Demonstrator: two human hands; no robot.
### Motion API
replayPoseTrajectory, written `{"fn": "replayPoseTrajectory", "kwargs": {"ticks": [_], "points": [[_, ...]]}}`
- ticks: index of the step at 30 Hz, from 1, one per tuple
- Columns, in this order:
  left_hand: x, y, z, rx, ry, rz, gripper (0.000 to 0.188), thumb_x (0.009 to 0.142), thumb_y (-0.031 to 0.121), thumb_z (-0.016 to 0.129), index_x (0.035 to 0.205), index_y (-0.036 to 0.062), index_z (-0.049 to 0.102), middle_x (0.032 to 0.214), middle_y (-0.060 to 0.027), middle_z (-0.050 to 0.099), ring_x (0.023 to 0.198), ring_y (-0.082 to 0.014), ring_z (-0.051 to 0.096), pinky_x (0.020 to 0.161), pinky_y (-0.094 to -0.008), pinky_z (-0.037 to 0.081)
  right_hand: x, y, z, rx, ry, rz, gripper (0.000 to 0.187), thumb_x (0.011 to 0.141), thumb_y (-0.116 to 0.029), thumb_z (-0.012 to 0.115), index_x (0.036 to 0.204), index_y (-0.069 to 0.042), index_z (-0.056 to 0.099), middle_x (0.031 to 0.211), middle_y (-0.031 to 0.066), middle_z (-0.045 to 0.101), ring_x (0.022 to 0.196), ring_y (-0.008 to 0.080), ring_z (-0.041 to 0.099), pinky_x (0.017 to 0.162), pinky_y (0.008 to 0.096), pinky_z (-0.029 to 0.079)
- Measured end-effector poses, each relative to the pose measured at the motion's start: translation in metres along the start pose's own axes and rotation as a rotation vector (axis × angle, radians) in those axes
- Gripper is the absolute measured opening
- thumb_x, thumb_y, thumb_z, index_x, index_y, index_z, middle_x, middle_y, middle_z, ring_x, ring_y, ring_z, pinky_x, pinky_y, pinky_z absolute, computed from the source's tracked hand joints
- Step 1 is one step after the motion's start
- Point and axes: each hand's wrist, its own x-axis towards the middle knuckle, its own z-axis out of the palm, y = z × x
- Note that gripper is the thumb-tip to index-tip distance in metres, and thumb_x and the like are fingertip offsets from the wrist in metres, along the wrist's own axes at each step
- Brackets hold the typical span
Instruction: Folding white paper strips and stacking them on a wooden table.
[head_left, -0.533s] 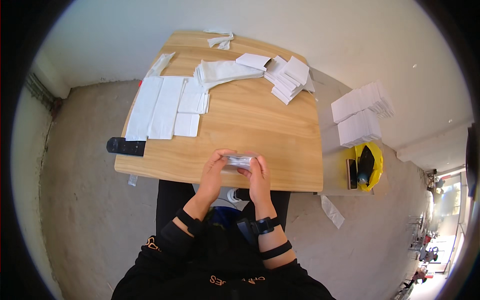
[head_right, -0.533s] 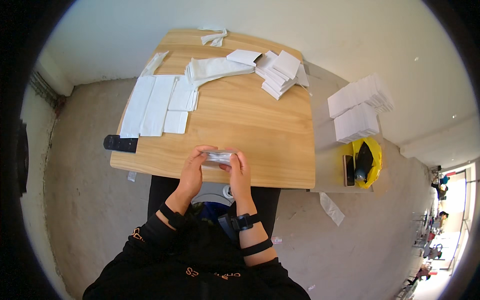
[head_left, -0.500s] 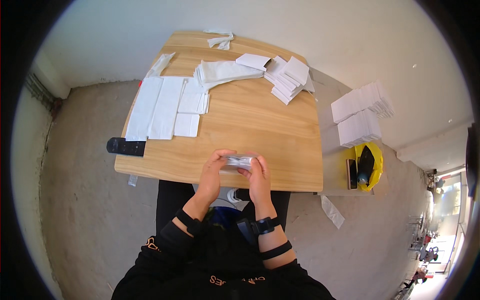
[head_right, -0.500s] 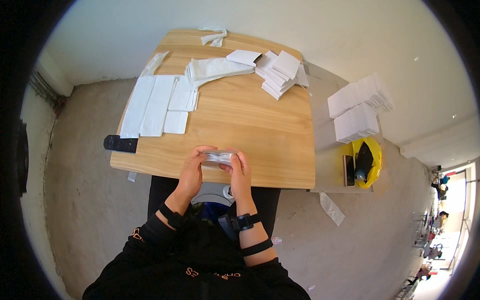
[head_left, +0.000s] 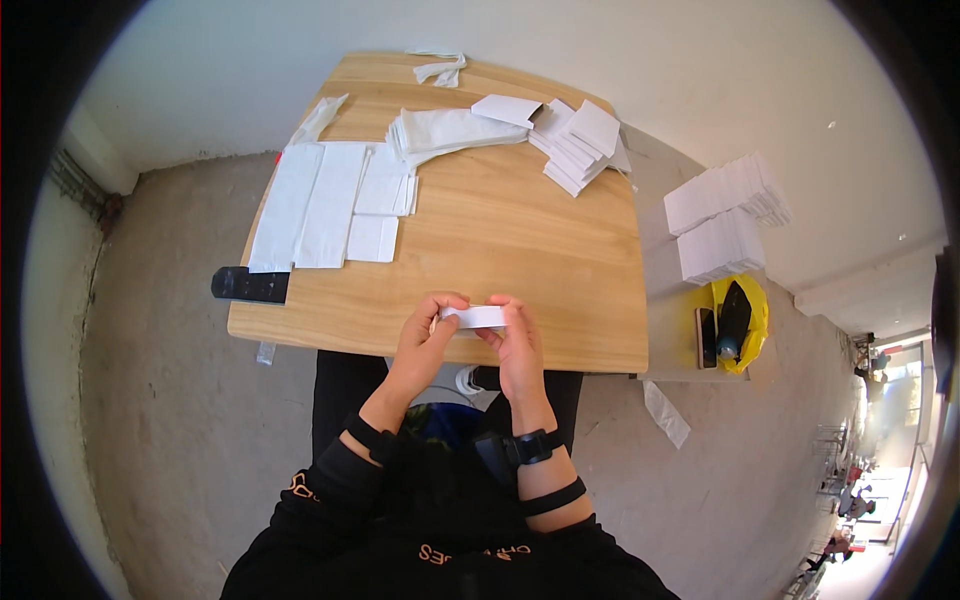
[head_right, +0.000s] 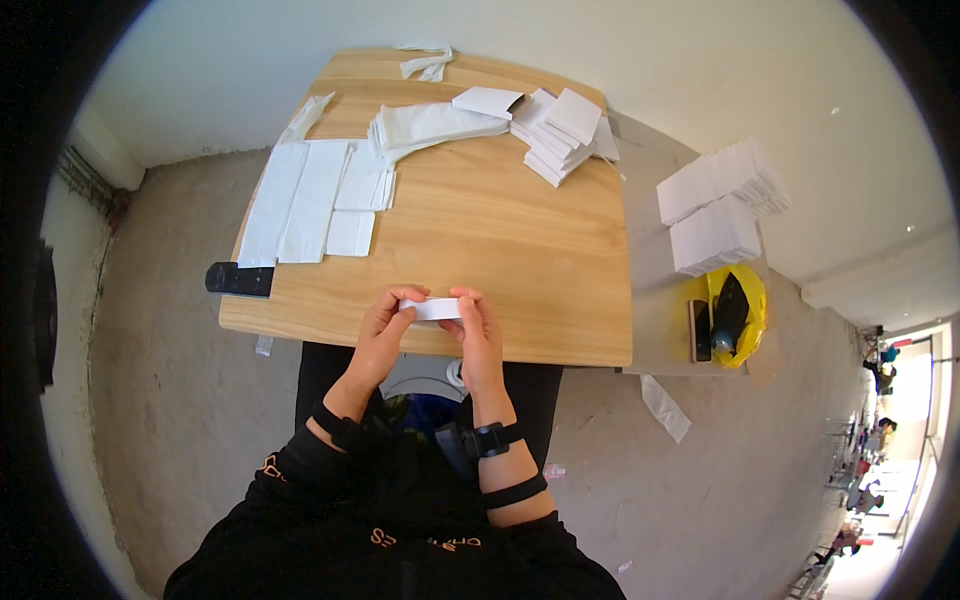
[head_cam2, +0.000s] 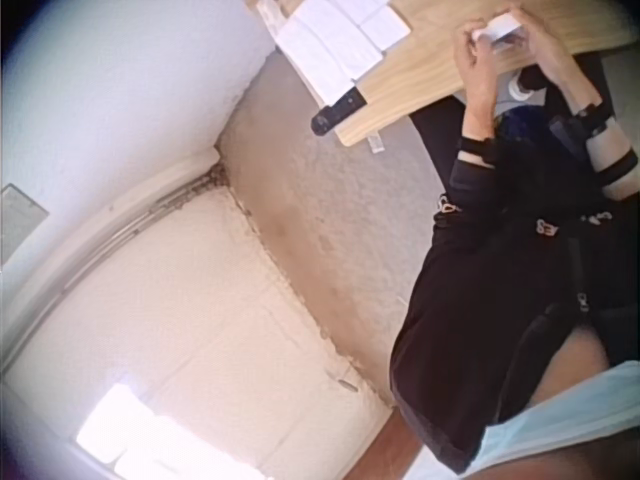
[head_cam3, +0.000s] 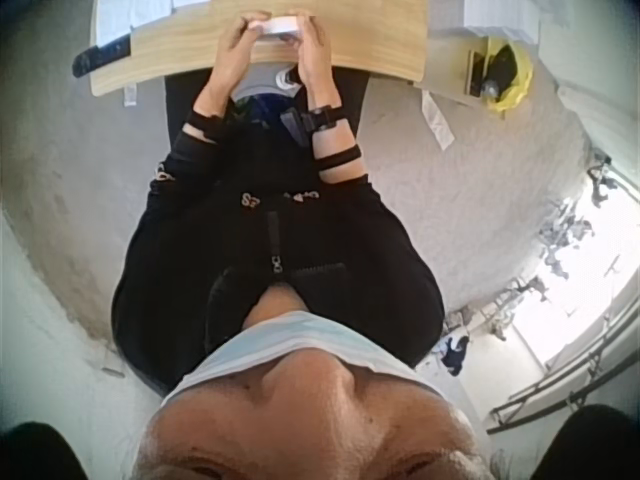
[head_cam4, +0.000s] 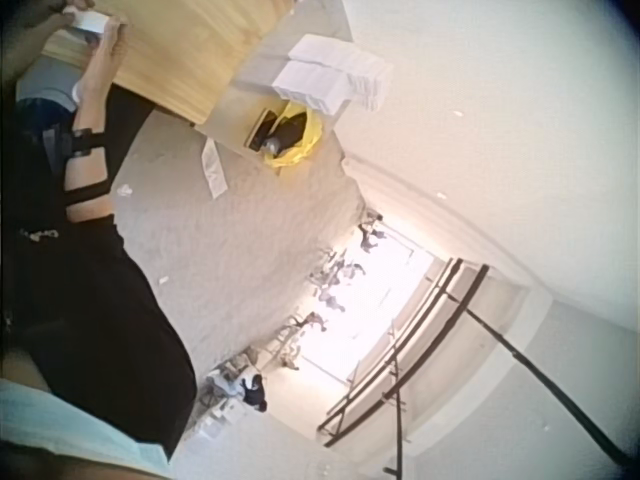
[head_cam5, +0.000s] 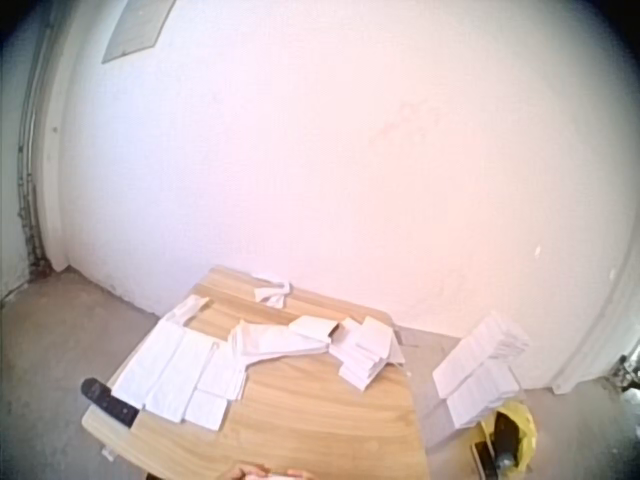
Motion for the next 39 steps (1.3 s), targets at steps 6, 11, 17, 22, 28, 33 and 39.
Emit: {"fn": "replayPoseTrajectory", "kwargs": {"ticks": [6,11,17,22,28,33,39], "points": [[-0.006,0.021,0.003,0.441,-0.04,0.258,0.025,0.091,0.002,0.055,0.116,0.0024,0.056,0.112,-0.0111,0.058,0.11,-0.022,0.053,0.095,-0.0315,0.04,-0.004,0.001,-0.009,-0.196,-0.088,-0.114,0.028,0.097,-0.018,0.056,0.121,-0.004,0.055,0.113,0.0049,0.051,0.103,0.0128,0.056,0.085,0.0279,0.05],[-0.005,0.021,-0.006,0.535,-0.094,0.311,0.031,0.086,0.003,0.064,0.116,0.0027,0.059,0.109,-0.0137,0.059,0.103,-0.0268,0.056,0.088,-0.0335,0.045,-0.01,-0.01,-0.013,-0.407,-0.195,-0.215,0.031,0.093,-0.01,0.06,0.123,-0.001,0.055,0.118,0.0065,0.047,0.107,0.0146,0.055,0.089,0.0292,0.05],[-0.005,0.02,-0.01,0.628,-0.117,0.395,0.033,0.08,0.005,0.071,0.112,0.0048,0.063,0.104,-0.0131,0.061,0.094,-0.03,0.06,0.08,-0.0353,0.049,-0.016,-0.017,-0.013,-0.454,-0.196,-0.161,0.035,0.089,-0.005,0.065,0.123,0.0,0.056,0.117,0.0059,0.049,0.112,0.0157,0.052,0.093,0.0264,0.046],[-0.002,0.016,-0.008,0.709,-0.098,0.472,0.029,0.079,0.003,0.072,0.107,0.0025,0.064,0.1,-0.0132,0.063,0.091,-0.0299,0.061,0.077,-0.0347,0.05,-0.016,-0.012,-0.014,-0.586,-0.141,-0.311,0.024,0.088,-0.005,0.066,0.112,0.0,0.063,0.112,0.0087,0.054,0.104,0.0173,0.059,0.088,0.028,0.052],[0.002,0.019,-0.004,0.746,-0.057,0.525,0.021,0.079,0.004,0.071,0.099,0.0015,0.065,0.093,-0.0133,0.064,0.085,-0.0305,0.062,0.073,-0.0355,0.05,-0.012,-0.009,-0.015,-0.558,-0.136,-0.265,0.022,0.09,-0.008,0.066,0.11,0.001,0.062,0.112,0.0074,0.055,0.103,0.0148,0.057,0.086,0.025,0.048],[0.0,0.022,-0.004,0.747,-0.036,0.498,0.02,0.081,0.001,0.069,0.101,0.0014,0.064,0.092,-0.0128,0.065,0.085,-0.0286,0.063,0.075,-0.0347,0.05,-0.012,-0.01,-0.013,-0.533,-0.151,-0.276,0.023,0.091,-0.011,0.065,0.111,0.001,0.062,0.108,0.0065,0.055,0.099,0.0136,0.056,0.084,0.0241,0.047],[-0.007,0.017,-0.005,0.458,-0.096,0.302,0.02,0.085,0.0,0.066,0.104,0.0023,0.062,0.101,-0.0107,0.065,0.093,-0.0217,0.062,0.081,-0.0314,0.048,-0.016,-0.013,-0.01,-0.533,-0.147,-0.24,0.023,0.093,-0.008,0.061,0.114,0.001,0.06,0.113,0.0078,0.052,0.105,0.0161,0.056,0.088,0.0267,0.049]]}}
